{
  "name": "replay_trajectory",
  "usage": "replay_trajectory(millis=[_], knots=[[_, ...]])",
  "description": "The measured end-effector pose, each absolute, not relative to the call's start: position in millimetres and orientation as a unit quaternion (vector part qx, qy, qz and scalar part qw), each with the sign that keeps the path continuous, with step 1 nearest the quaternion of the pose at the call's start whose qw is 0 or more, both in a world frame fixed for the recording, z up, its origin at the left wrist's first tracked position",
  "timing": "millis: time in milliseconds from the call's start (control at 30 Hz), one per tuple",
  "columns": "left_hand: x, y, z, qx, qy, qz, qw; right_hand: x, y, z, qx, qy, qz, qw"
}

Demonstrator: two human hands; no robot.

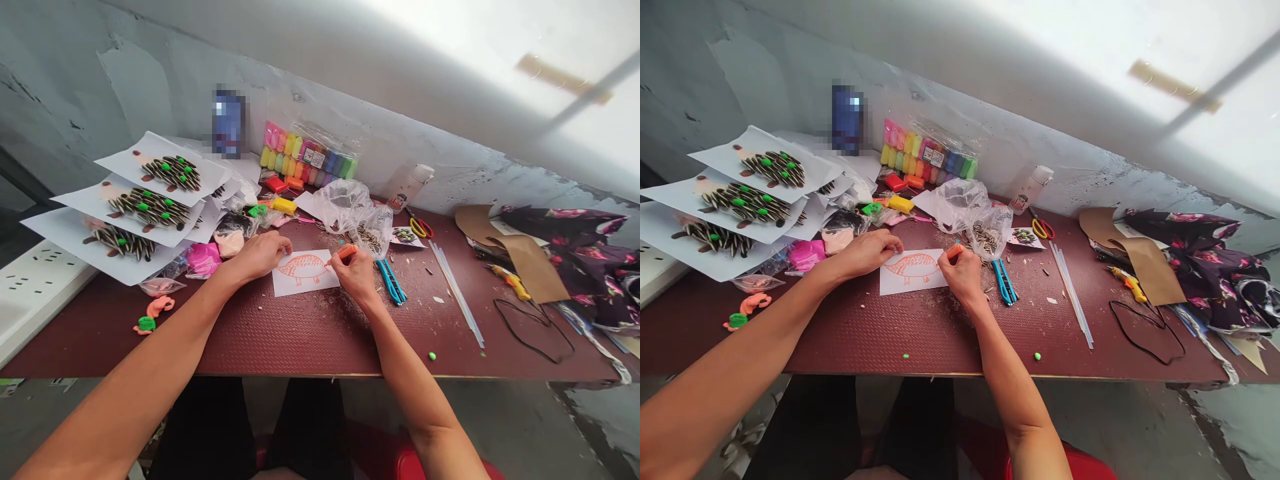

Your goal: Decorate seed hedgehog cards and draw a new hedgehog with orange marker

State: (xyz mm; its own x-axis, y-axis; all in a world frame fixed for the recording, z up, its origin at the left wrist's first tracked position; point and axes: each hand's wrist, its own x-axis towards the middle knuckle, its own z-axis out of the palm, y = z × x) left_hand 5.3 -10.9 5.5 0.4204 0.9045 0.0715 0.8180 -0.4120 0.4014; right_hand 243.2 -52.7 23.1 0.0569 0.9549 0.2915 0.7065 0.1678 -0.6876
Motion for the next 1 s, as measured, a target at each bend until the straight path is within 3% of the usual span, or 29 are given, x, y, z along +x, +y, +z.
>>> replay_trajectory(millis=[1000], knots=[[5.3,-10.2,6.5,0.829,0.52,0.131,0.162,242.4,-53.5,24.9,-0.636,-0.672,0.152,0.347]])
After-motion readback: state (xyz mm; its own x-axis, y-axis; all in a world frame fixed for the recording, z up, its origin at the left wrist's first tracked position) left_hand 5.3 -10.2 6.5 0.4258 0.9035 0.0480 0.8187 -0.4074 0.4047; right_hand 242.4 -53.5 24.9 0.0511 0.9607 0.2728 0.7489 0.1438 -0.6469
